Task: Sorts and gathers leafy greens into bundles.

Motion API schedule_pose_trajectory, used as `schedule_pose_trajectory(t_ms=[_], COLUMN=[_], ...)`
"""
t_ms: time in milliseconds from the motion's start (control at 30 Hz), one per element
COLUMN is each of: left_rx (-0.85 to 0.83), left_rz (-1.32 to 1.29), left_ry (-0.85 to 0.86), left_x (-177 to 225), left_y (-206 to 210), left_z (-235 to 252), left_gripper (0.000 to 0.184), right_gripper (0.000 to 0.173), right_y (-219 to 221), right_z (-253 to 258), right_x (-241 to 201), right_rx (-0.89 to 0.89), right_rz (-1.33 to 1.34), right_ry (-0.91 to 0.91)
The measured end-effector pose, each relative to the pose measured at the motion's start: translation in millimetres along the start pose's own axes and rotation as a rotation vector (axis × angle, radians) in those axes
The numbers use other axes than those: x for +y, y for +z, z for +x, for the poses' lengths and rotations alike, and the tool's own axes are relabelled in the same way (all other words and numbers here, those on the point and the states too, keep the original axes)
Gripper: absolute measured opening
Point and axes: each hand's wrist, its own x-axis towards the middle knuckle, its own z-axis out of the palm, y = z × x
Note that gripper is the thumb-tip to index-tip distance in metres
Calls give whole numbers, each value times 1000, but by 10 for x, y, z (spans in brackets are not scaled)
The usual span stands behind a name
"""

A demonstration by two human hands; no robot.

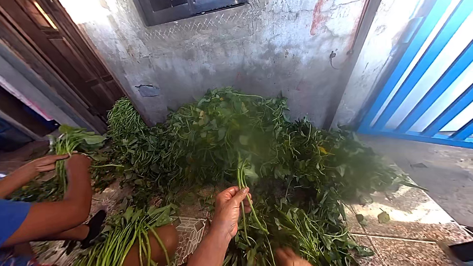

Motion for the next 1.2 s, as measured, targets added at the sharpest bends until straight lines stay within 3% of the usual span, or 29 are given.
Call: schedule_pose_trajectory(t_ms=[100, 167, 233, 333, 433, 500, 600, 700, 733, 800, 900, 1067, 1200], left_rx=[-86, -156, -241, -339, -246, -87, 142, 192, 208, 274, 393, 356, 311], left_rz=[23, 12, 33, 72, 0, -61, -175, -158, -140, -142, -185, -184, -167], left_ry=[-56, -60, -49, -95, -205, -263, -228, -194, -154, -42, 52, 1, -48], left_x=[-56, -67, -53, -40, -34, -12, 35, -44, -71, -20, 162, 79, 47], left_y=[65, 62, 22, -40, -14, 39, 57, 82, 100, 72, -64, -16, 30], left_z=[-31, -27, -13, -26, -66, -68, 11, -18, -35, -8, 104, 106, 99], left_gripper=[13, 14, 16, 23, 25, 25, 24, 24, 24, 22, 23, 24, 21], right_gripper=[43, 35, 33, 33, 31, 36, 38, 38, 40, 41, 48, 52, 44], right_y=[-251, -263, -241, -245, -246, -143, 56, 169, 216, 345, 426, 544, 767], right_z=[242, 477, 622, 629, 545, 422, 172, 122, 109, 23, 11, 539, 604], right_x=[-185, -214, -214, -221, -223, -238, -260, -60, 42, 240, 383, 484, 544], right_rx=[475, 579, 512, 254, -11, 110, 528, 704, 678, 457, 39, -166, -320], right_rz=[158, 244, 359, 641, 1012, 808, 173, -88, -131, -188, -169, 8, -8], right_ry=[-213, -331, -378, -392, -429, -479, -520, -470, -467, -434, -158, 266, 340])
